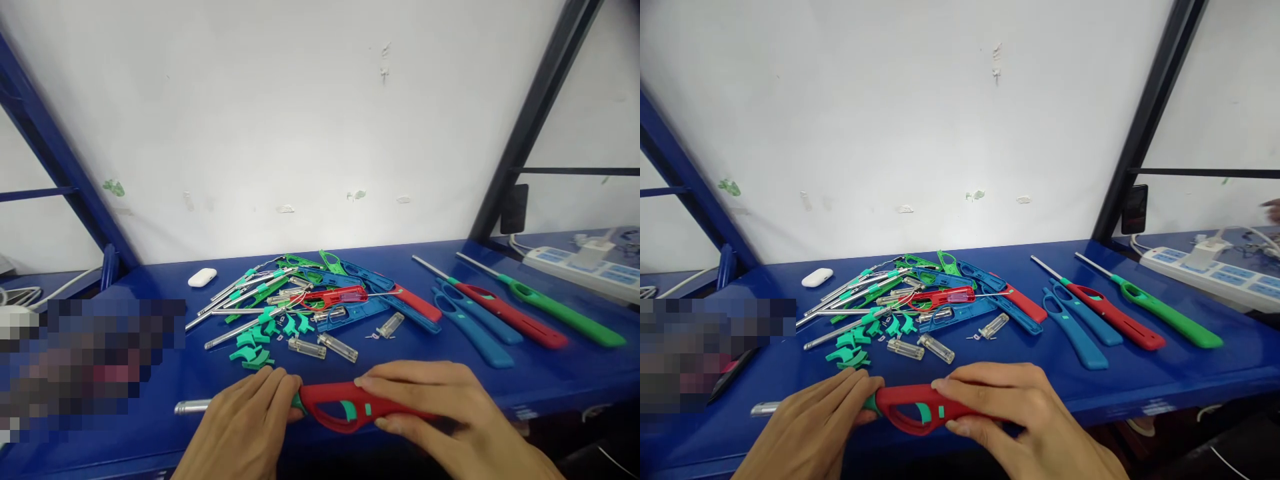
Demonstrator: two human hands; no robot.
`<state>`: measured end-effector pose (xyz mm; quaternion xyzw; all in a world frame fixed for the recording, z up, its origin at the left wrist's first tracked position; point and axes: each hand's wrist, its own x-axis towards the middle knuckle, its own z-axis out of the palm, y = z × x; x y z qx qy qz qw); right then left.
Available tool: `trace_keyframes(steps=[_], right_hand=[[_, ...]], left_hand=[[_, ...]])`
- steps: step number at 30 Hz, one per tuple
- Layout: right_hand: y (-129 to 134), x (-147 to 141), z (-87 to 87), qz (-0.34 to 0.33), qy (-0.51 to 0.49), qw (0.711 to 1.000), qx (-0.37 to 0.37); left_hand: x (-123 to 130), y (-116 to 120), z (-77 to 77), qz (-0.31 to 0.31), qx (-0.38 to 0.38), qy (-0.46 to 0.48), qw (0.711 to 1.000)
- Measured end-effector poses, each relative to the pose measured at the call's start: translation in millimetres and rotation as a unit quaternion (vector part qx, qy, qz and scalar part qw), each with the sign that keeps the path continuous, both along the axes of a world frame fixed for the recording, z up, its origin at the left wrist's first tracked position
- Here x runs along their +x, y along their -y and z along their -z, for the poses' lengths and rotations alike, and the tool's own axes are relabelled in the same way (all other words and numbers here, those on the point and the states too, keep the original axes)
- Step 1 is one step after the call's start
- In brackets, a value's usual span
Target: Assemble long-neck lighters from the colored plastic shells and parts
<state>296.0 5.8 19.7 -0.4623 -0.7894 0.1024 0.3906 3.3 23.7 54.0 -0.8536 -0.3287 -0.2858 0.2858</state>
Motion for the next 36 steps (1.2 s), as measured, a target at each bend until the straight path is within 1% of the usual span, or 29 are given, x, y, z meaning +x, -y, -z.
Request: trace_keyframes(steps=[2,4,7,9,11,14,15,17,19,21,22,24,26,27,29,31,33,36], right_hand=[[5.3,2.8,9.1,0.015,0.016,1.000,-0.015],[6.4,2.8,11.9,0.018,0.006,0.999,-0.030],[-0.5,-3.6,3.4,-0.002,-0.061,0.997,-0.045],[-7.3,-10.1,-6.7,-0.048,-0.113,0.990,-0.076],[-12.7,-15.6,-15.6,-0.110,-0.167,0.968,-0.154],[-16.6,-19.6,-21.6,-0.171,-0.229,0.919,-0.272],[-17.1,-19.9,-21.7,-0.180,-0.237,0.907,-0.296],[-17.1,-20.3,-20.7,-0.188,-0.240,0.898,-0.318],[-15.8,-21.1,-18.8,-0.189,-0.228,0.904,-0.309],[-13.3,-21.6,-16.4,-0.165,-0.203,0.930,-0.257],[-11.9,-21.2,-15.0,-0.143,-0.182,0.949,-0.214],[-9.7,-18.3,-12.5,-0.094,-0.127,0.982,-0.101],[-9.0,-11.8,-11.3,-0.070,-0.062,0.996,-0.005],[-9.2,-7.5,-11.3,-0.072,-0.031,0.997,0.021],[-9.3,2.1,-12.0,-0.073,0.012,0.996,0.041],[-7.5,10.7,-12.4,-0.052,0.038,0.997,0.036],[-2.9,16.5,-11.4,-0.026,0.053,0.998,0.025],[6.2,18.3,-9.3,-0.005,0.054,0.998,0.014]], left_hand=[[1.4,-0.2,-2.5,0.019,-0.012,0.028,0.999],[2.1,-1.1,-3.5,0.031,-0.012,0.043,0.999],[0.7,-0.8,-4.7,0.032,0.010,0.032,0.999],[-0.7,1.3,-6.5,0.027,0.028,0.014,0.999],[-1.3,4.2,-8.4,0.016,0.053,0.003,0.998],[-0.4,7.5,-9.6,0.002,0.082,-0.008,0.997],[-0.1,7.7,-9.3,-0.002,0.086,-0.011,0.996],[-0.7,7.1,-7.6,-0.008,0.091,-0.015,0.996],[-3.4,5.8,-4.7,-0.008,0.081,-0.017,0.997],[-7.7,4.9,-1.1,-0.009,0.050,-0.017,0.999],[-10.0,4.9,0.8,-0.009,0.030,-0.012,0.999],[-13.8,6.1,3.8,-0.005,0.002,0.006,1.000],[-15.3,8.2,4.8,0.011,-0.019,0.011,1.000],[-14.9,9.2,4.3,0.020,-0.031,0.003,0.999],[-11.4,10.1,1.8,0.025,-0.056,-0.031,0.998],[-5.0,8.3,-1.2,0.009,-0.068,-0.055,0.996],[2.6,4.3,-2.8,-0.018,-0.062,-0.065,0.996],[11.8,-2.1,-1.5,-0.024,-0.035,-0.069,0.997]])
